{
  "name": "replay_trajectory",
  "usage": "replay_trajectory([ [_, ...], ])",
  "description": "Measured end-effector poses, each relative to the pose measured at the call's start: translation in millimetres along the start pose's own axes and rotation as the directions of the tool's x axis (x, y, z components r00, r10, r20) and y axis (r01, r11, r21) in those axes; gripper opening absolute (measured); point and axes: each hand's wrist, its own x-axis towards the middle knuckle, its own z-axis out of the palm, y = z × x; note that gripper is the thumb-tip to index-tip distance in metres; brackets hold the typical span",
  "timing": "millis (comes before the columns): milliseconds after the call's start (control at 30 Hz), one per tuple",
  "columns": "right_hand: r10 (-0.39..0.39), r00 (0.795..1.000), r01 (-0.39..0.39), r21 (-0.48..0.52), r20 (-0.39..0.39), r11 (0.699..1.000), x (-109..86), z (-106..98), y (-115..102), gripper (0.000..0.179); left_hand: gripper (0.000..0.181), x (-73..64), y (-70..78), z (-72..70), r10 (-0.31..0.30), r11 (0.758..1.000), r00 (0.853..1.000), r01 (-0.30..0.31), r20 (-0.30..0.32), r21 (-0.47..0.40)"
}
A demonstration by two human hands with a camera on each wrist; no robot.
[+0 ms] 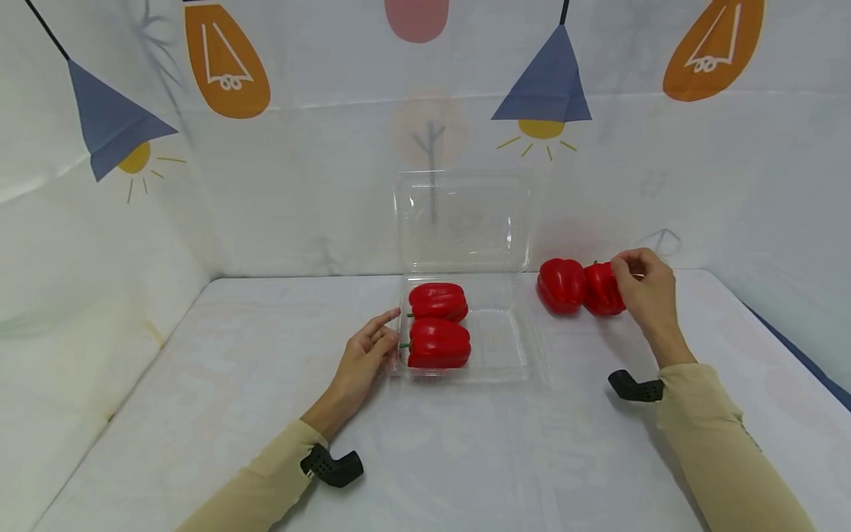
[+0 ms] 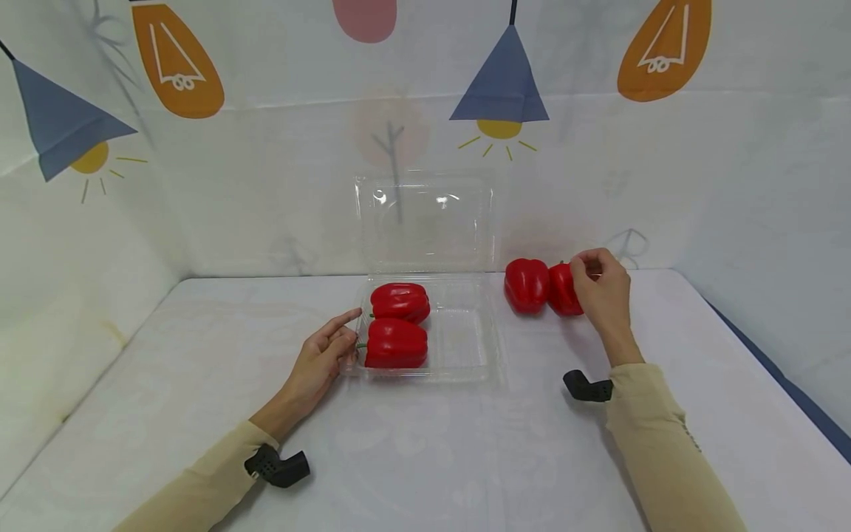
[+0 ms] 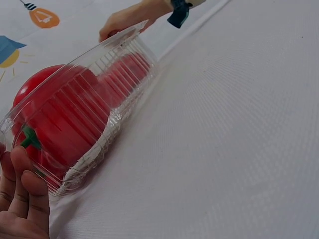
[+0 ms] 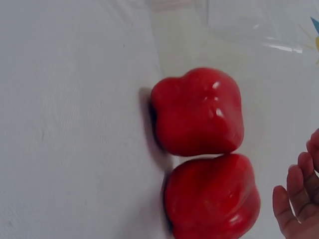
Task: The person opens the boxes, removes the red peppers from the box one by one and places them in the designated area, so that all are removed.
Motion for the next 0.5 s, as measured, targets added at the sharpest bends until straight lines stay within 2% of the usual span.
replay_trajectory([
  [300, -0.097, 0.993, 0.096, 0.007, 0.063, 0.995, -7.1, 9, -13, 0.028, 0.041, -0.4, 0.0, -0.4, -0.005, 1.000, 1.000, 0.005, -0.001, 0.012],
  [500, -0.180, 0.977, 0.180, 0.009, 0.113, 0.984, -13.5, 17, -21, 0.026, 0.042, -0.1, -0.7, -0.7, -0.005, 1.000, 1.000, 0.005, 0.006, 0.004],
])
